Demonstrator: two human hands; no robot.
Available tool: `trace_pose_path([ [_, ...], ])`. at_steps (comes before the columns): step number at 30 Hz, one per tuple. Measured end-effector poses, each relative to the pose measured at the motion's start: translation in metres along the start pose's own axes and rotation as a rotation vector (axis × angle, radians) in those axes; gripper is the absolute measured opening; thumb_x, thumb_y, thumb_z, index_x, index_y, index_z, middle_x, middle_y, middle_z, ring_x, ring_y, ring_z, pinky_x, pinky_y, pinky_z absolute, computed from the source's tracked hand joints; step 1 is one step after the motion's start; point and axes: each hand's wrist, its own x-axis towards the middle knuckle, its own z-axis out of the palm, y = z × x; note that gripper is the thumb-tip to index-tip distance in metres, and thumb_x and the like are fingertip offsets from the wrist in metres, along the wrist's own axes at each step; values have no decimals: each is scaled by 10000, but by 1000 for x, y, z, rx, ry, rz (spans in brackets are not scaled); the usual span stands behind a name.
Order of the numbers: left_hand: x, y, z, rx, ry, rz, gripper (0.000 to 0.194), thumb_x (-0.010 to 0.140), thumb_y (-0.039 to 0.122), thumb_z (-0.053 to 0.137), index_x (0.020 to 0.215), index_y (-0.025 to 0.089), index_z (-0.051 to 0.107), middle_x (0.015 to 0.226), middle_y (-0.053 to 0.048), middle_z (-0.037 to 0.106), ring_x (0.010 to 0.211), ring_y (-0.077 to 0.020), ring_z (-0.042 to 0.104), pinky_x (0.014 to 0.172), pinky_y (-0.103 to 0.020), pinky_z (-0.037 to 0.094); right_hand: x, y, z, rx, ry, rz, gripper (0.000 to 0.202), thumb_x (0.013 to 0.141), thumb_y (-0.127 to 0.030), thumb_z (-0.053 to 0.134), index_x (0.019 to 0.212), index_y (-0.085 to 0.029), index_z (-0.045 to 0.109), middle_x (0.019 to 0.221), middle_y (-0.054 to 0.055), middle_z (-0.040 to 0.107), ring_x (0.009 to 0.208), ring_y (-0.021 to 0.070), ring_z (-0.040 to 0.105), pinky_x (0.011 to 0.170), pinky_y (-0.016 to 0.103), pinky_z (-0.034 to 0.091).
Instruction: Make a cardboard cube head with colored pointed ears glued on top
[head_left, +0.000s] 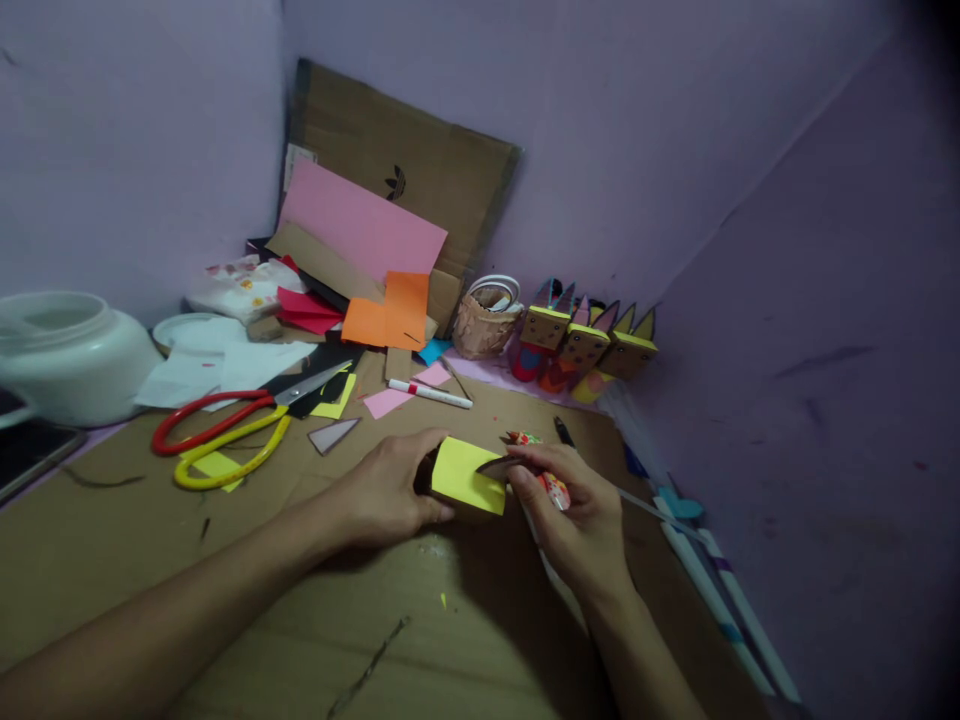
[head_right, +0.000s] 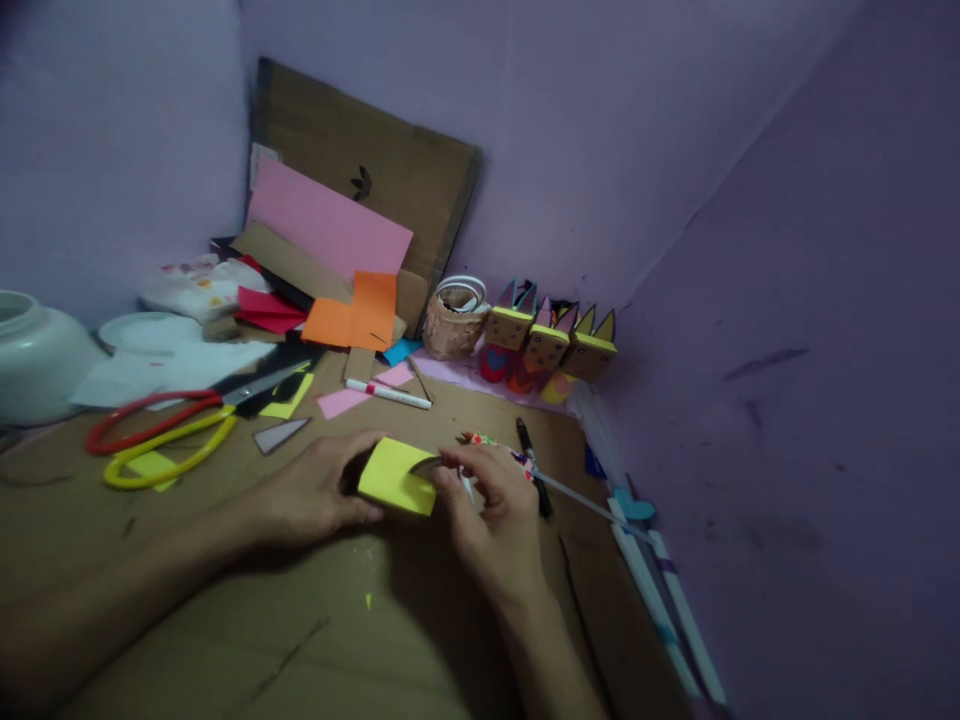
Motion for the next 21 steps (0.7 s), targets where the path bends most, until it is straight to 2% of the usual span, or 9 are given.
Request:
trace_pose_path([
  [4, 0, -2, 1, -26, -12, 13, 369, 642, 189, 670, 997, 207, 574, 906, 17, 662, 843, -174, 591, 700, -255, 439, 0, -2, -1, 24, 1, 115, 122, 793, -235, 614, 873, -195, 696, 811, 64, 683, 795, 212, 617, 664, 318, 462],
  [9, 0, -5, 1, -18, -15, 21, 356, 644, 197, 668, 985, 201, 568, 906, 10, 661, 843, -180, 590, 708, -266, 440, -1, -5, 4, 75, -4, 142, 114, 770, -212, 610, 816, -189, 711, 724, 47, 684, 733, 205, 613, 602, 292, 447],
  [21, 0, -4, 0, 20, -16, -2, 358, 639, 202, 653, 984, 190, 559, 913, -10, 663, 850, -190, 586, 711, -282, 432, -1, -6, 7, 42, -28, 179, 119, 773, -206, 602, 721, -204, 710, 699, 24, 697, 693, 192, 625, 647, 302, 459],
])
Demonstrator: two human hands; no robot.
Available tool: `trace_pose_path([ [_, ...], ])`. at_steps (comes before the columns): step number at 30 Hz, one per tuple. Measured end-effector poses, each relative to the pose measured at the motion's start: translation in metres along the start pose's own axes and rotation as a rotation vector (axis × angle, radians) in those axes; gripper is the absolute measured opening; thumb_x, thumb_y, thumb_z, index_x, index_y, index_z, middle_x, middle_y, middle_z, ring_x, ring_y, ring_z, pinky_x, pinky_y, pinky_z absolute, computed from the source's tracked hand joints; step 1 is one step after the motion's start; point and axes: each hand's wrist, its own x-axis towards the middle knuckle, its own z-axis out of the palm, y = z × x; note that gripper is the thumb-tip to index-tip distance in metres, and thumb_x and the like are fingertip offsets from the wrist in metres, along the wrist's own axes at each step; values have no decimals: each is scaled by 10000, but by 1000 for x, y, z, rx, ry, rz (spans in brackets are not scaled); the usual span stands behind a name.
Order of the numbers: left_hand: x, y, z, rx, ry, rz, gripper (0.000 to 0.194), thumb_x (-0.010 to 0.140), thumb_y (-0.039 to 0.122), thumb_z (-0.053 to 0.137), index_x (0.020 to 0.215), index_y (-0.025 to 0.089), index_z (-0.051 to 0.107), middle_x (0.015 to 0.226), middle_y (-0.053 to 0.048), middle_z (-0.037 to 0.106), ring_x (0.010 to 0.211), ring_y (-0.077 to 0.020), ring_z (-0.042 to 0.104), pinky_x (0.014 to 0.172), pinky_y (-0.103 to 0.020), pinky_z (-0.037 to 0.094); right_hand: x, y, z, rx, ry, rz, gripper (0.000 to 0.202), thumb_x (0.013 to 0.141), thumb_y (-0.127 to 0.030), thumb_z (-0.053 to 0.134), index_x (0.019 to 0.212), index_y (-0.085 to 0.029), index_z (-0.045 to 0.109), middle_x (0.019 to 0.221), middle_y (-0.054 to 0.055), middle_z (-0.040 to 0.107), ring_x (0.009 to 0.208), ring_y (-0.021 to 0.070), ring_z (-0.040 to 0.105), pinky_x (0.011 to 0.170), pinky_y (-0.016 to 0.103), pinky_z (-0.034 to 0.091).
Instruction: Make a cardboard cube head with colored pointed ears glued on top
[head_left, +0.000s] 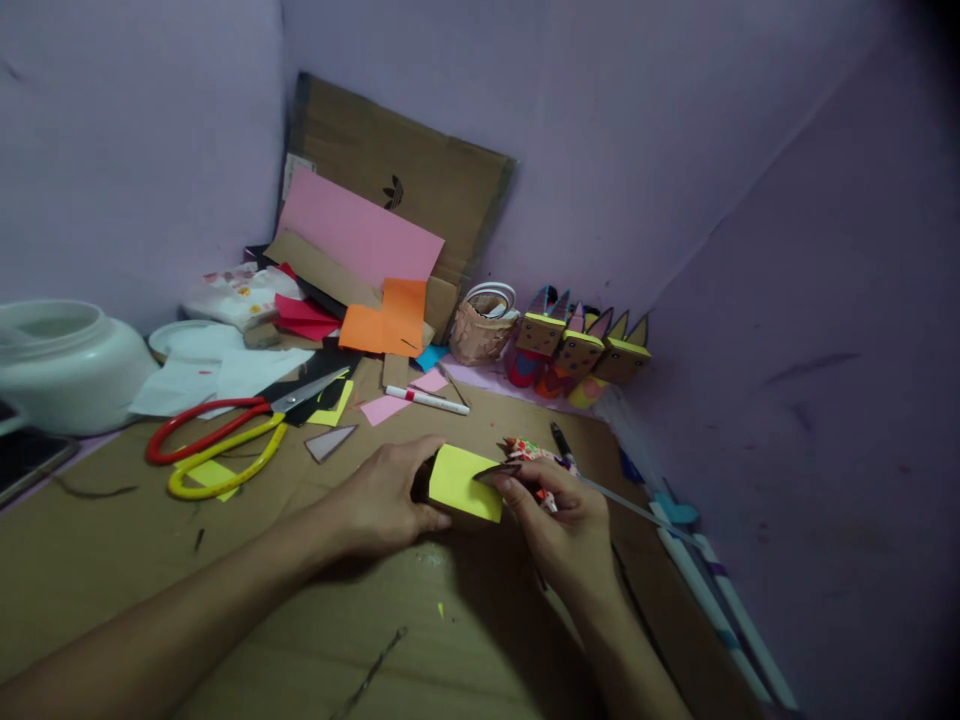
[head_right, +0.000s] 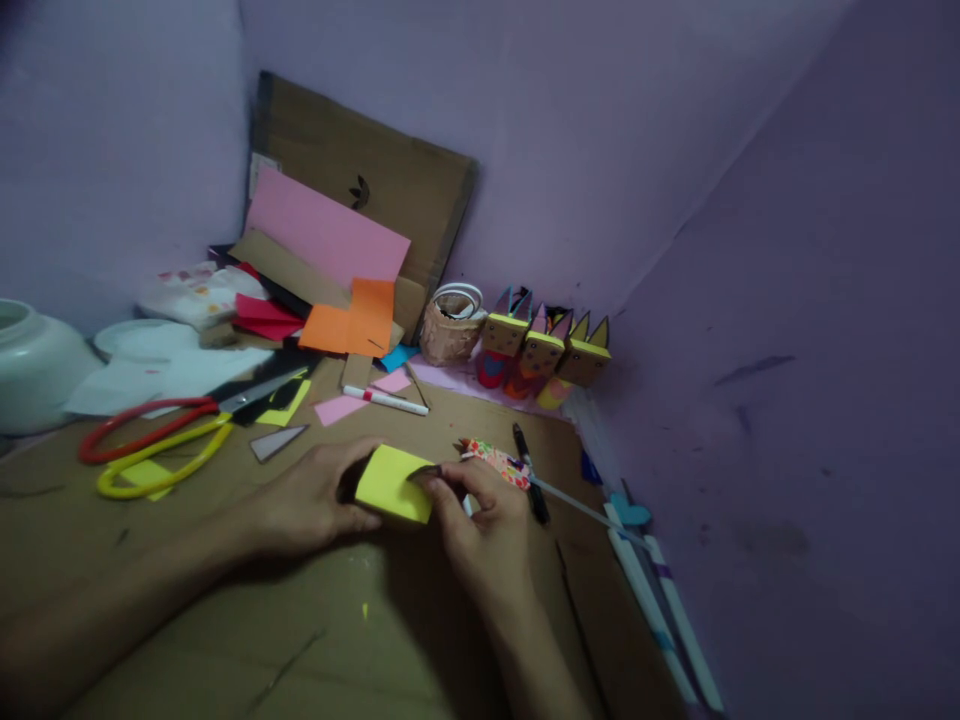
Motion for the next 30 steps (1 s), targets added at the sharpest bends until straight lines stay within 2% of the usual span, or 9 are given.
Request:
trace_pose_path([
  [26, -2, 6, 0, 45, 9, -13, 252, 647, 195, 631, 878, 200, 529, 867, 13, 626, 804, -174, 551, 688, -268, 408, -1, -4, 2, 58, 13, 47, 114, 756, -189, 613, 701, -201, 712, 655, 9, 685, 627, 166, 604, 577, 259, 445],
  [30, -2, 2, 1, 78, 30, 2, 327, 636, 204, 639, 945, 210, 532, 930, 1, 637, 873, -200, 561, 731, -286, 414, -1, -4, 3, 59, 16, 33, 114, 753, -182, 610, 704, -201, 711, 659, 9, 684, 625, 161, 599, 573, 260, 443],
])
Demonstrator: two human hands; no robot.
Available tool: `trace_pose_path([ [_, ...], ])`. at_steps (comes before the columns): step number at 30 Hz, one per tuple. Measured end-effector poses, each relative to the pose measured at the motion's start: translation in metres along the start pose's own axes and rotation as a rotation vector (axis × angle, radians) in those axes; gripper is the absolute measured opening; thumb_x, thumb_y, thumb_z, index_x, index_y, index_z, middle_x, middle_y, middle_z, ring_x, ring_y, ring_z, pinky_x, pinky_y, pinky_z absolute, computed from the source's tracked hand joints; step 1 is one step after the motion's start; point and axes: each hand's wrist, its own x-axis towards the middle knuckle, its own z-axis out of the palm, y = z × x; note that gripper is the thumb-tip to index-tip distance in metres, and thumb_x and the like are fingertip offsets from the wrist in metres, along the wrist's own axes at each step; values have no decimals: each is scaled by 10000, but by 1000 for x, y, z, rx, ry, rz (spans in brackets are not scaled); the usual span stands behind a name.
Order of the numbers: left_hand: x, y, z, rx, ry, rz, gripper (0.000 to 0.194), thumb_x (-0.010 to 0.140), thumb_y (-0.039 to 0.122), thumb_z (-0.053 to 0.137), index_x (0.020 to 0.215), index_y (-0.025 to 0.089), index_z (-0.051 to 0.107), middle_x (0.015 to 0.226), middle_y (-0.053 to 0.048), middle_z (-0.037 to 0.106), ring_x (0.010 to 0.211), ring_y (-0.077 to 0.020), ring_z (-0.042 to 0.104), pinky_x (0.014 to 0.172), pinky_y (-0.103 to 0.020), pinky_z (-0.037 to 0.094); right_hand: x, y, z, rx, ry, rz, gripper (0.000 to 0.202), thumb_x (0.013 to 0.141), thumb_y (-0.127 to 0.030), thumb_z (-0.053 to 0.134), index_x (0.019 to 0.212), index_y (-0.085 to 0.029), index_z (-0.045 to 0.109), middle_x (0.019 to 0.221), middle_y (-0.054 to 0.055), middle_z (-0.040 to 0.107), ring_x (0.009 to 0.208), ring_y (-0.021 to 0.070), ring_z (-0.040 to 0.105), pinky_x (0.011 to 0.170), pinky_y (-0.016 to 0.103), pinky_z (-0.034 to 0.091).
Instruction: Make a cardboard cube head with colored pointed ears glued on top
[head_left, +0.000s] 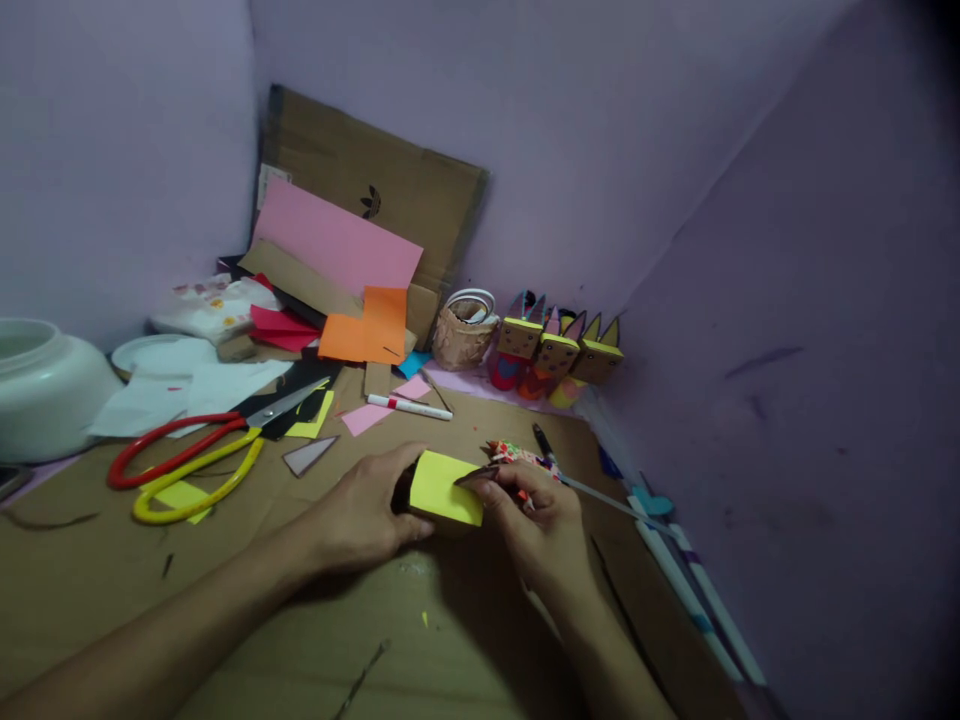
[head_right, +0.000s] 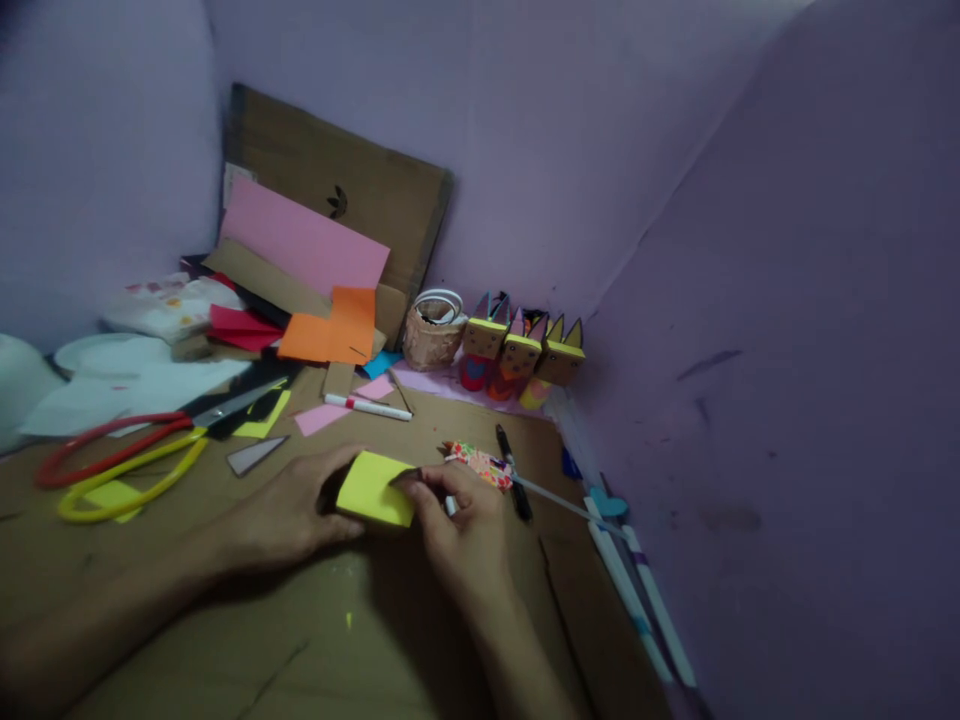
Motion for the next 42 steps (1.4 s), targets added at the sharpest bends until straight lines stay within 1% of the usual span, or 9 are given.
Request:
trace_pose_path([
  [4, 1, -5, 3, 15, 10, 18, 445, 628, 223, 651, 1052, 221, 518, 1068, -28, 624, 996, -236, 549, 802, -312, 416, 0, 0, -1, -13, 6, 8, 115, 753, -178, 611, 710, -199, 716, 674, 16, 694, 631, 164, 604, 564, 260, 441],
  [7, 1, -4, 4, 9, 35, 25, 505, 635, 231, 654, 1113, 230, 492, 1079, -35, 619, 994, -232, 550, 807, -314, 414, 1, 0, -1, -6, 0, 5, 124, 753, -165, 605, 709, -198, 716, 679, 19, 699, 648, 168, 612, 588, 268, 452],
  [9, 1, -2, 4, 5, 26, 26, 442, 644, 236, 650, 1063, 222, 508, 1012, -26, 630, 928, -216, 564, 767, -303, 418, 1, 0, -1, 1, -2, 10, 126, 753, -165, 602, 708, -196, 715, 678, 21, 698, 651, 169, 612, 595, 271, 454],
  [11, 1, 0, 4, 5, 5, 18, 337, 650, 242, 645, 963, 210, 526, 927, -14, 633, 852, -201, 569, 710, -286, 417, 1, 0, 0, 11, 3, 15, 125, 750, -163, 602, 703, -194, 714, 667, 21, 694, 644, 169, 609, 589, 269, 452],
  [13, 1, 1, 3, -5, 2, 24, 293, 655, 256, 646, 918, 205, 528, 883, -5, 628, 814, -192, 566, 677, -273, 410, 1, 0, 0, 18, 6, 24, 125, 748, -165, 603, 701, -194, 715, 658, 20, 694, 634, 168, 609, 579, 265, 450],
  [17, 1, 2, 2, -26, 7, 50, 314, 664, 269, 649, 949, 211, 530, 896, -2, 630, 828, -189, 561, 688, -266, 406, 1, 0, 0, 18, 13, 35, 115, 744, -183, 610, 700, -195, 716, 658, 17, 700, 621, 167, 617, 567, 255, 456],
  [22, 1, 3, 2, -11, -13, 28, 281, 668, 274, 647, 910, 209, 520, 861, 7, 622, 791, -178, 556, 669, -258, 401, 1, -1, 0, 29, 8, 37, 115, 745, -195, 609, 694, -192, 713, 650, 20, 696, 613, 168, 615, 559, 256, 455],
  [31, 0, 1, 2, -8, -8, 16, 294, 663, 236, 643, 925, 207, 513, 884, 3, 620, 821, -182, 561, 697, -274, 404, 0, -2, 0, 9, -5, 60, 119, 751, -201, 601, 692, -183, 703, 662, 26, 691, 628, 173, 611, 562, 260, 446],
  [42, 1, 1, 3, 10, -9, 12, 286, 657, 235, 641, 911, 207, 512, 874, 2, 621, 812, -182, 561, 675, -265, 399, 0, -1, -1, -9, -17, 52, 134, 756, -209, 586, 691, -172, 697, 652, 28, 678, 621, 170, 597, 577, 265, 439],
])
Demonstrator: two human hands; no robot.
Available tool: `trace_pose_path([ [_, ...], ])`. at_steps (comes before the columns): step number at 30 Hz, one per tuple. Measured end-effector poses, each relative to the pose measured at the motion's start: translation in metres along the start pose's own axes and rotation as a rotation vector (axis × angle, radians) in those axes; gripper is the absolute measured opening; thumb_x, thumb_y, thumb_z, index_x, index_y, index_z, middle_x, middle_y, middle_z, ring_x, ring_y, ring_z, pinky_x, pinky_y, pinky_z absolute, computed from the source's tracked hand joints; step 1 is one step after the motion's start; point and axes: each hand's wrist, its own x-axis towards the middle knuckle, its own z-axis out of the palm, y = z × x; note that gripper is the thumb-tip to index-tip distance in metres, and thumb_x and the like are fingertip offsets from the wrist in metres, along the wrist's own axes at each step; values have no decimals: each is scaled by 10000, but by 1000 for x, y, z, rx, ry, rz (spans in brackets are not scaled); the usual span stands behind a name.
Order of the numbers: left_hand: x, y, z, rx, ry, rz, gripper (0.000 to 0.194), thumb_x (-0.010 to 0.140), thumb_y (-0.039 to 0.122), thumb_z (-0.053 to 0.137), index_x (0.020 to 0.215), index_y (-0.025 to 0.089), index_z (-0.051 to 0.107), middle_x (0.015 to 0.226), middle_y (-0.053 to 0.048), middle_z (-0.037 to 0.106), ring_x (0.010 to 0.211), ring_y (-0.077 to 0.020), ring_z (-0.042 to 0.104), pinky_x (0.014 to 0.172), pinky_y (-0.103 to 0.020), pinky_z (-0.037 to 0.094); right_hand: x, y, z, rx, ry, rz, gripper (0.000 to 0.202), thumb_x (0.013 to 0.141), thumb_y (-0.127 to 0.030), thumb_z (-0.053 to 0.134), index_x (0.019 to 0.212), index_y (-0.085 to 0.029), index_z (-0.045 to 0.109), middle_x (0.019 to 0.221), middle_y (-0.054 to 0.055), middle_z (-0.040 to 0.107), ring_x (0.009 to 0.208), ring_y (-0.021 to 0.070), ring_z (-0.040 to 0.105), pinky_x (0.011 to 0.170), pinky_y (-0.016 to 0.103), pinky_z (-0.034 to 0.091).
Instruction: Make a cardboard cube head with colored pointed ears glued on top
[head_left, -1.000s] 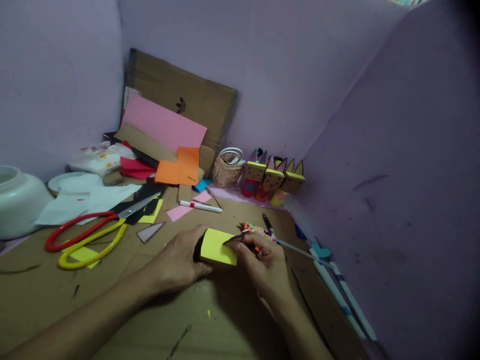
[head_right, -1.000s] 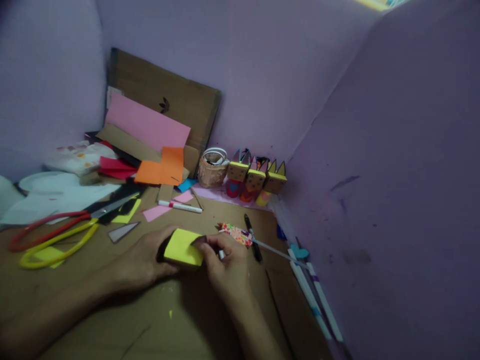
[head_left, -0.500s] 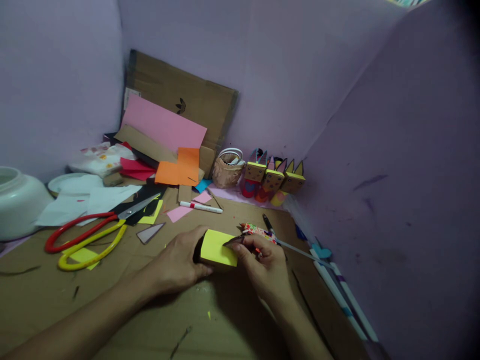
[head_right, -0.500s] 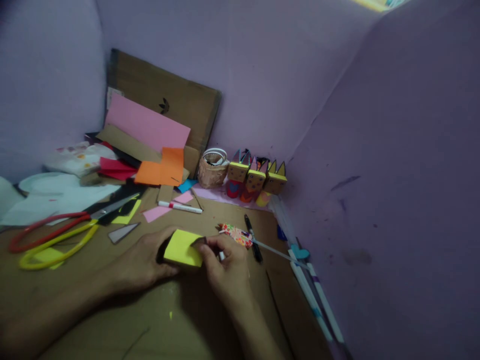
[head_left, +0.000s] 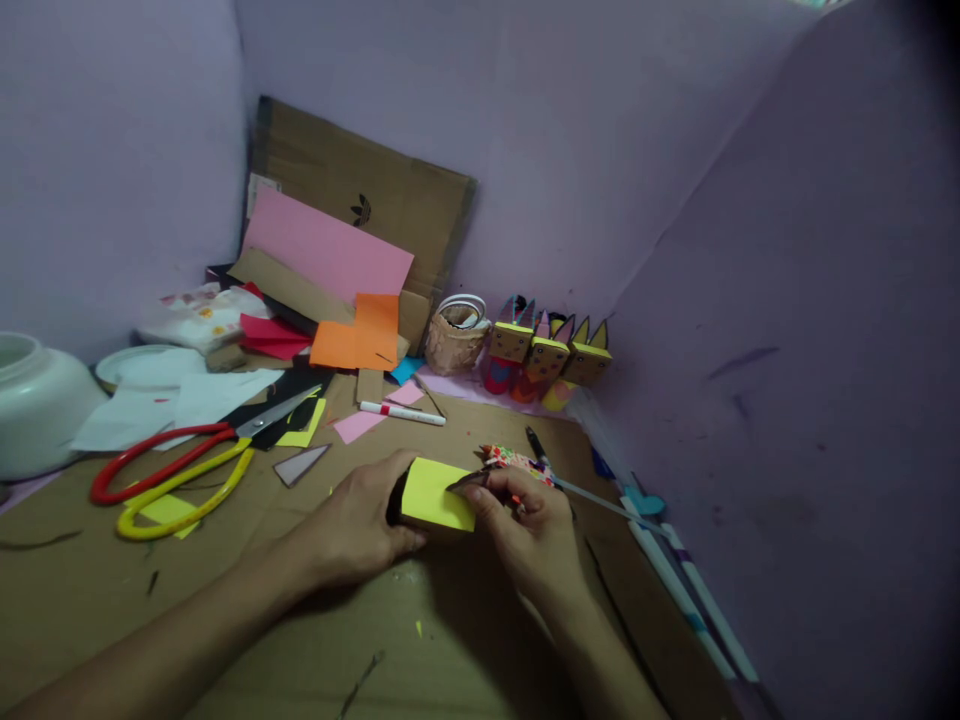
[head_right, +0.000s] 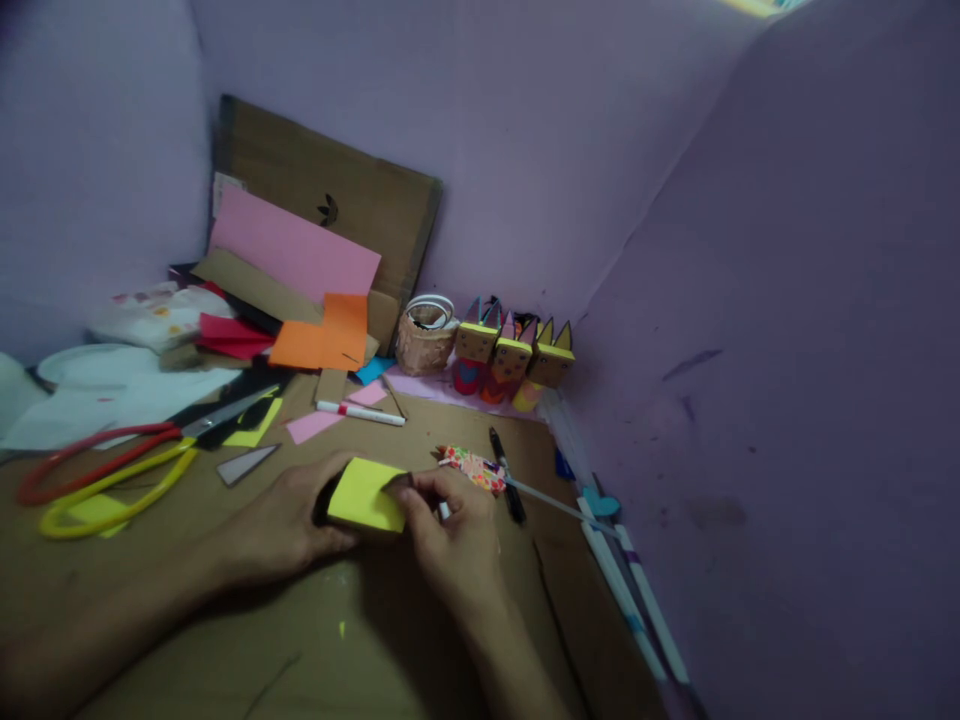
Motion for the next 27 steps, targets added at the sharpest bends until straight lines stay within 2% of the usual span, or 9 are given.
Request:
trace_pose_path([
  [27, 1, -2, 1, -15, 0, -19, 310, 652, 236, 655, 931, 217, 521, 876, 21, 630, 810, -171, 569, 670, -250, 419, -1, 5, 1, 12, -25, 24, 133, 768, -230, 595, 714, -166, 698, 677, 35, 670, 627, 168, 585, 572, 259, 422],
])
